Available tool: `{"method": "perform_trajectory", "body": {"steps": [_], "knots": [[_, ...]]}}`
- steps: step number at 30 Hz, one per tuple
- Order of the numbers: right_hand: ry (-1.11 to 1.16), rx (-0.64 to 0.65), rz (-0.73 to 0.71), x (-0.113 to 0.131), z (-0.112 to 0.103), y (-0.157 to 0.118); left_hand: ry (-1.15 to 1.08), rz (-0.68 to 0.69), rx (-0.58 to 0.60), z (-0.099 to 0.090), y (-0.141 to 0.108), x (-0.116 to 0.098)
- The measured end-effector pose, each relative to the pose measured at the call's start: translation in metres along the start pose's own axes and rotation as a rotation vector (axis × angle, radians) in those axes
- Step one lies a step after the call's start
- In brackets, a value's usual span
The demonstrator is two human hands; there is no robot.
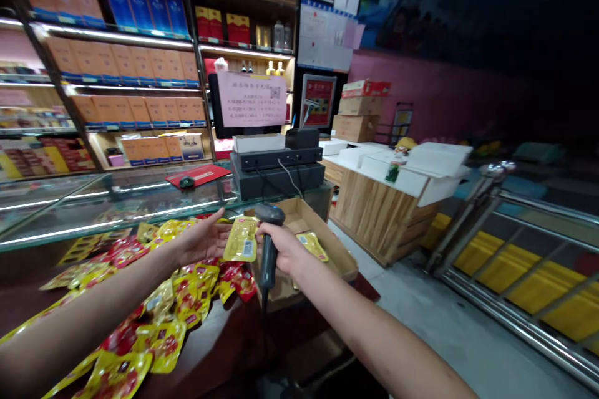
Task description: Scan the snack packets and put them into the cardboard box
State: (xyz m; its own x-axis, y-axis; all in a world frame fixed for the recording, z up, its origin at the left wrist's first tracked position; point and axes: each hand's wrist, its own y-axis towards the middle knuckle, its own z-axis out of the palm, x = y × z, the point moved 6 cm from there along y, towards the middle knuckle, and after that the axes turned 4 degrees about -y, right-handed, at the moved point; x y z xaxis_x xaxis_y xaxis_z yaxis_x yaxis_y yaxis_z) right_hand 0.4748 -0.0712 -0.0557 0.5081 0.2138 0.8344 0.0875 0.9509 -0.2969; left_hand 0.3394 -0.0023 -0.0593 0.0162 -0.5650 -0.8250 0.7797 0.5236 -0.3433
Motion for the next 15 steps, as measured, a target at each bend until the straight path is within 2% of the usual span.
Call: {"method": "perform_trajectory", "body": {"steps": [5,8,11,15], "knots": [[0.011,-0.051,-0.130,0.048,-0.053,0.000,0.029,-0.071,0.119,0.049,0.056,-0.015],[-0.018,-0.188,-0.225,0.068,-0.085,-0.007,0.093,-0.054,0.087,0.068,0.090,-0.019],[-0.031,-0.308,-0.264,0.077,-0.107,-0.015,0.133,-0.038,0.009,0.073,0.113,-0.020],[0.000,-0.277,-0.240,0.071,-0.109,-0.014,0.107,-0.053,0.014,0.067,0.117,-0.017]]}}
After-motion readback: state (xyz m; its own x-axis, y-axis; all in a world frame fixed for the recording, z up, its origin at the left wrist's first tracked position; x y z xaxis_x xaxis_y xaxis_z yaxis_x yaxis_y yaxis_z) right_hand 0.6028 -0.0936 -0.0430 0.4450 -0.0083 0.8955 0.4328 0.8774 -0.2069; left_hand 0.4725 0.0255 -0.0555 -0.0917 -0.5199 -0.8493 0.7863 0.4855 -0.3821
